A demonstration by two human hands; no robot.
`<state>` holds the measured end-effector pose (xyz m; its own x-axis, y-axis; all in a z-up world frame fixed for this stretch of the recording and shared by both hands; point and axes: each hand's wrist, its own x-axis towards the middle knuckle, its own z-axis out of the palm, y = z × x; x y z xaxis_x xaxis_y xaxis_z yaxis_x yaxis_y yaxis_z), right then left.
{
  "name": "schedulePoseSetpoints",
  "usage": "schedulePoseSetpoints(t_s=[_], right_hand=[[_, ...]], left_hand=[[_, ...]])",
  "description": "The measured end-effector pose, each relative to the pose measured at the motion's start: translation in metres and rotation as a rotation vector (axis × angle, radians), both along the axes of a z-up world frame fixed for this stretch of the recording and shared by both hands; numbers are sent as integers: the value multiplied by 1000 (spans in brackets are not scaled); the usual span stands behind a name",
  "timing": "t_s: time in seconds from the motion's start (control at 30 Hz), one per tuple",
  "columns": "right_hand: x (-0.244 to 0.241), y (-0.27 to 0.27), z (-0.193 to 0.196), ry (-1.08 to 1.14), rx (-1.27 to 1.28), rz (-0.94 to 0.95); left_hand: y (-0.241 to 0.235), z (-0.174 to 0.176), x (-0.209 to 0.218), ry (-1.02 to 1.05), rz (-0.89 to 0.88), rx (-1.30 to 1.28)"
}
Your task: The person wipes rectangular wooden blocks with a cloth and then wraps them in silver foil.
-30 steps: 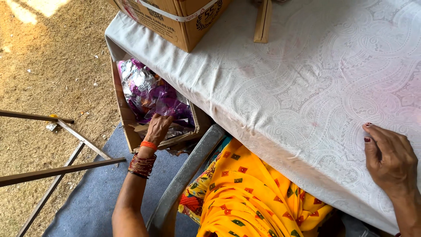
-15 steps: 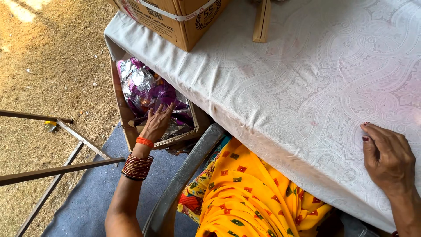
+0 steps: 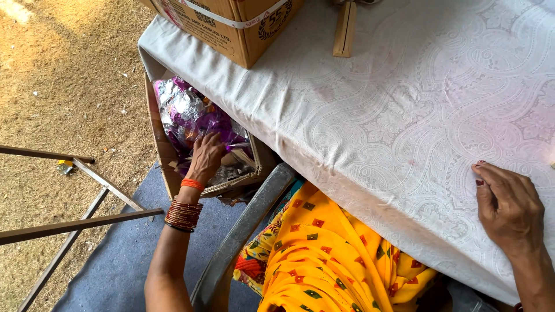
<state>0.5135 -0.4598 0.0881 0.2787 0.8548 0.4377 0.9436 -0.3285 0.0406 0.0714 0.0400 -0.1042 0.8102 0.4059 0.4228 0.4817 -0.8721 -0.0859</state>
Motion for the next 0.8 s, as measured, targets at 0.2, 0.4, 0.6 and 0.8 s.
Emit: schedulePoseSetpoints(t_s=[0.2, 0.4, 0.6, 0.8], right_hand=[[-2, 1, 4, -16, -39, -35], [-5, 4, 8, -9, -28, -26], [4, -3, -5, 12, -16, -10], [17, -15, -23, 76, -22, -18]], left_hand=[[16, 73, -1, -249, 127, -908], [18, 84, 12, -174, 133, -672], [49, 31, 12, -176, 157, -659], [71, 57, -3, -514, -60, -773]])
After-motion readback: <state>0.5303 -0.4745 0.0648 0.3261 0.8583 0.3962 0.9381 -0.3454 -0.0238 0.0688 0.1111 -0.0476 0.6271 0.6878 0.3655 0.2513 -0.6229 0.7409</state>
